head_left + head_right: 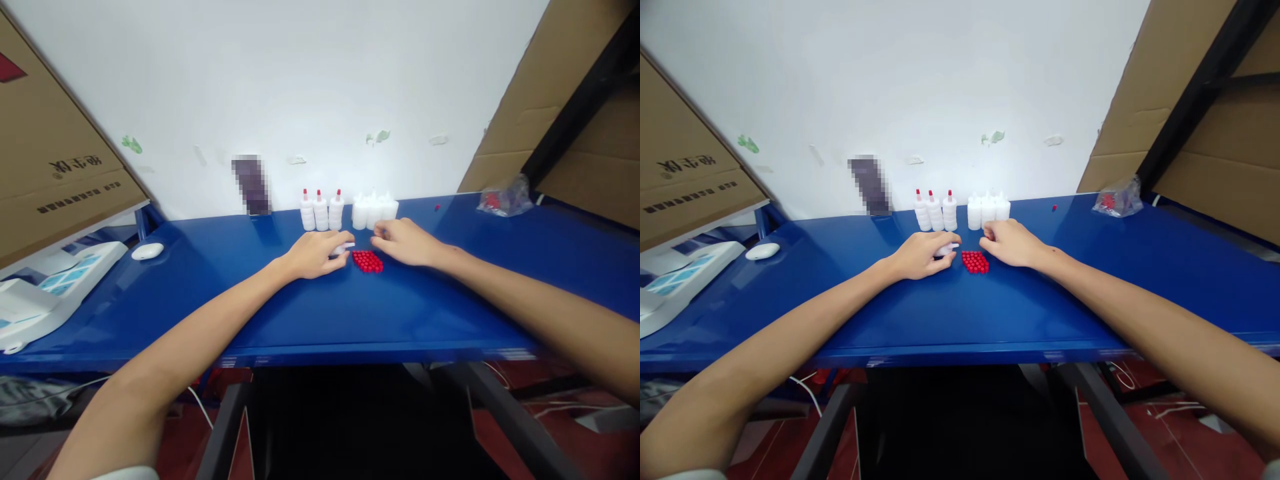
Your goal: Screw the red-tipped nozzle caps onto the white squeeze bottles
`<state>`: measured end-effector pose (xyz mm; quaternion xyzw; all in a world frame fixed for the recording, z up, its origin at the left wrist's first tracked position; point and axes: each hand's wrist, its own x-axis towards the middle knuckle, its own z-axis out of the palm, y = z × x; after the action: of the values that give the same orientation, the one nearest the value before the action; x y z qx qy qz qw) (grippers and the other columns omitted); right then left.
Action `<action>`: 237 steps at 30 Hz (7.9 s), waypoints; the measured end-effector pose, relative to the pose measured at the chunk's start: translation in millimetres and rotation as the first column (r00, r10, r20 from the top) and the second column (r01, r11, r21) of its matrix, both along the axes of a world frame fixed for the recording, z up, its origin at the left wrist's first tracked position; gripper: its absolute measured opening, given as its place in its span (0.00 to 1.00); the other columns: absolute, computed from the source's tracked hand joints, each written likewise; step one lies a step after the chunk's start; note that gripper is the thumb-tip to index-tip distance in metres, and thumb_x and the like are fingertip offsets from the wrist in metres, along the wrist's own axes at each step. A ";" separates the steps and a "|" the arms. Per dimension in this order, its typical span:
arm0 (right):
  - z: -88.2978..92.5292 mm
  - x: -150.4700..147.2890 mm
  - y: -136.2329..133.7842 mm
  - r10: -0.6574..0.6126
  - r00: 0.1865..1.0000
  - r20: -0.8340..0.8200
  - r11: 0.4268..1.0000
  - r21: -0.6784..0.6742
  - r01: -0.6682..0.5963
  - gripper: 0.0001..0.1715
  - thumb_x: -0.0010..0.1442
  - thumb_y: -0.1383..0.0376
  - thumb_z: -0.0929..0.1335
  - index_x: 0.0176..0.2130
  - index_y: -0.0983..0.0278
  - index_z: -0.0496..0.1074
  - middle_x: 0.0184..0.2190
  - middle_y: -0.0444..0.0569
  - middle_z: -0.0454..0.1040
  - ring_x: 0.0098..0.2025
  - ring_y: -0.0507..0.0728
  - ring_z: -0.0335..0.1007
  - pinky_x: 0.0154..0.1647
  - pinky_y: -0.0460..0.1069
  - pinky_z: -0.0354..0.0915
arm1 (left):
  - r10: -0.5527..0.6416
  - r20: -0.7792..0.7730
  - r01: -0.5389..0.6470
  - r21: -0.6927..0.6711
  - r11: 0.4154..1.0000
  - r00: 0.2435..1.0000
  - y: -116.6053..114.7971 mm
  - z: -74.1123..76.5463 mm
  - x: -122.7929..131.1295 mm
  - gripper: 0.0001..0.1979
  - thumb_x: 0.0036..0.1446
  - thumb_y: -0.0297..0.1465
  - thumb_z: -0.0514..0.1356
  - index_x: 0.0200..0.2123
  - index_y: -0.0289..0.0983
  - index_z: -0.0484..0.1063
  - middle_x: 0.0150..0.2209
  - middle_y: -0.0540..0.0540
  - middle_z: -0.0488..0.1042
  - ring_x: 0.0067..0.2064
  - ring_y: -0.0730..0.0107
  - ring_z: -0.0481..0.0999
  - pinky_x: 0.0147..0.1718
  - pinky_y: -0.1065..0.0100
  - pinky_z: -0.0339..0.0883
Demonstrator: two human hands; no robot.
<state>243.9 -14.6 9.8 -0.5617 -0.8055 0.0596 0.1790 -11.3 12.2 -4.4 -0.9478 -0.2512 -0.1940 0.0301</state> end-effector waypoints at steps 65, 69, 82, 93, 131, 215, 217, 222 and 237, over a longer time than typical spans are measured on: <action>-3.0 -14.3 -21.0 0.443 0.892 -0.090 0.877 0.250 -0.410 0.30 0.71 0.60 0.64 0.69 0.57 0.67 0.64 0.54 0.75 0.62 0.66 0.74 0.62 0.64 0.68 | 0.047 0.328 0.063 -0.316 0.947 0.943 13.7 -1.8 -3.0 0.20 0.68 0.47 0.59 0.55 0.40 0.70 0.52 0.44 0.80 0.50 0.60 0.79 0.53 0.61 0.69; -2.0 -15.1 -20.9 0.380 0.921 -0.085 0.905 0.238 -0.352 0.30 0.72 0.59 0.63 0.70 0.58 0.67 0.64 0.54 0.75 0.61 0.66 0.75 0.62 0.65 0.69 | 0.036 0.298 0.054 -0.286 0.957 0.954 13.9 -2.7 -4.0 0.22 0.69 0.47 0.59 0.59 0.41 0.68 0.55 0.43 0.79 0.53 0.59 0.79 0.56 0.59 0.69; 4.4 -6.3 -11.4 0.006 1.000 0.029 0.982 0.187 -0.011 0.30 0.69 0.59 0.62 0.64 0.65 0.75 0.60 0.58 0.79 0.59 0.71 0.77 0.58 0.65 0.71 | 0.145 0.175 -0.108 -0.208 0.972 0.974 16.0 -3.0 -5.6 0.19 0.70 0.44 0.55 0.57 0.40 0.70 0.54 0.42 0.80 0.50 0.56 0.80 0.51 0.56 0.72; -2.0 0.2 -7.1 0.095 0.994 0.058 0.982 0.160 -0.103 0.32 0.74 0.55 0.57 0.69 0.64 0.66 0.62 0.62 0.75 0.59 0.72 0.75 0.57 0.67 0.70 | 0.073 0.044 -0.069 -0.080 0.994 0.996 11.9 -2.3 -3.5 0.17 0.69 0.40 0.54 0.51 0.37 0.75 0.47 0.41 0.83 0.44 0.58 0.81 0.42 0.61 0.72; 10.8 -5.6 -16.9 0.257 0.966 -0.037 0.956 0.156 -0.249 0.18 0.73 0.55 0.55 0.34 0.59 0.60 0.29 0.48 0.70 0.30 0.58 0.63 0.34 0.53 0.57 | -0.073 0.009 0.070 0.218 0.974 0.997 2.9 -1.5 0.8 0.16 0.72 0.34 0.50 0.56 0.39 0.72 0.44 0.43 0.81 0.41 0.66 0.80 0.37 0.67 0.70; 6.5 0.9 -8.1 0.049 0.996 -0.070 0.952 0.305 -0.026 0.30 0.64 0.64 0.64 0.62 0.64 0.75 0.58 0.58 0.79 0.52 0.70 0.79 0.52 0.63 0.71 | 0.194 0.168 -0.184 -0.071 0.980 0.967 0.0 1.3 1.9 0.21 0.74 0.44 0.46 0.41 0.37 0.72 0.33 0.45 0.78 0.34 0.63 0.77 0.35 0.64 0.68; 2.3 1.5 -2.9 0.040 0.999 -0.031 0.957 0.290 -0.029 0.30 0.63 0.64 0.64 0.62 0.64 0.75 0.60 0.59 0.78 0.54 0.72 0.78 0.52 0.65 0.71 | 0.197 0.158 -0.197 -0.018 0.980 0.967 -1.2 1.8 2.2 0.20 0.73 0.41 0.44 0.37 0.38 0.70 0.31 0.45 0.77 0.32 0.63 0.75 0.33 0.64 0.66; -2.1 1.1 1.9 0.075 0.995 0.058 0.968 0.234 -0.087 0.32 0.64 0.64 0.63 0.65 0.65 0.73 0.63 0.60 0.75 0.57 0.73 0.75 0.53 0.66 0.71 | 0.305 0.141 -0.309 0.005 0.951 0.942 -1.4 1.7 2.1 0.12 0.66 0.33 0.48 0.42 0.38 0.69 0.35 0.43 0.78 0.32 0.60 0.74 0.32 0.61 0.66; 9.9 -24.0 -27.2 0.260 0.961 -0.092 0.949 0.210 -0.237 0.17 0.71 0.51 0.64 0.39 0.61 0.69 0.33 0.49 0.75 0.33 0.57 0.68 0.35 0.52 0.58 | 0.001 0.181 -0.042 0.223 0.974 0.983 1.3 -10.5 11.7 0.11 0.70 0.37 0.56 0.46 0.35 0.72 0.39 0.42 0.78 0.39 0.65 0.79 0.38 0.66 0.73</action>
<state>219.9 -41.8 19.7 -0.4306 -0.8598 0.0351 0.2722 0.4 13.5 -14.8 -0.9140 -0.2396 -0.3057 0.1171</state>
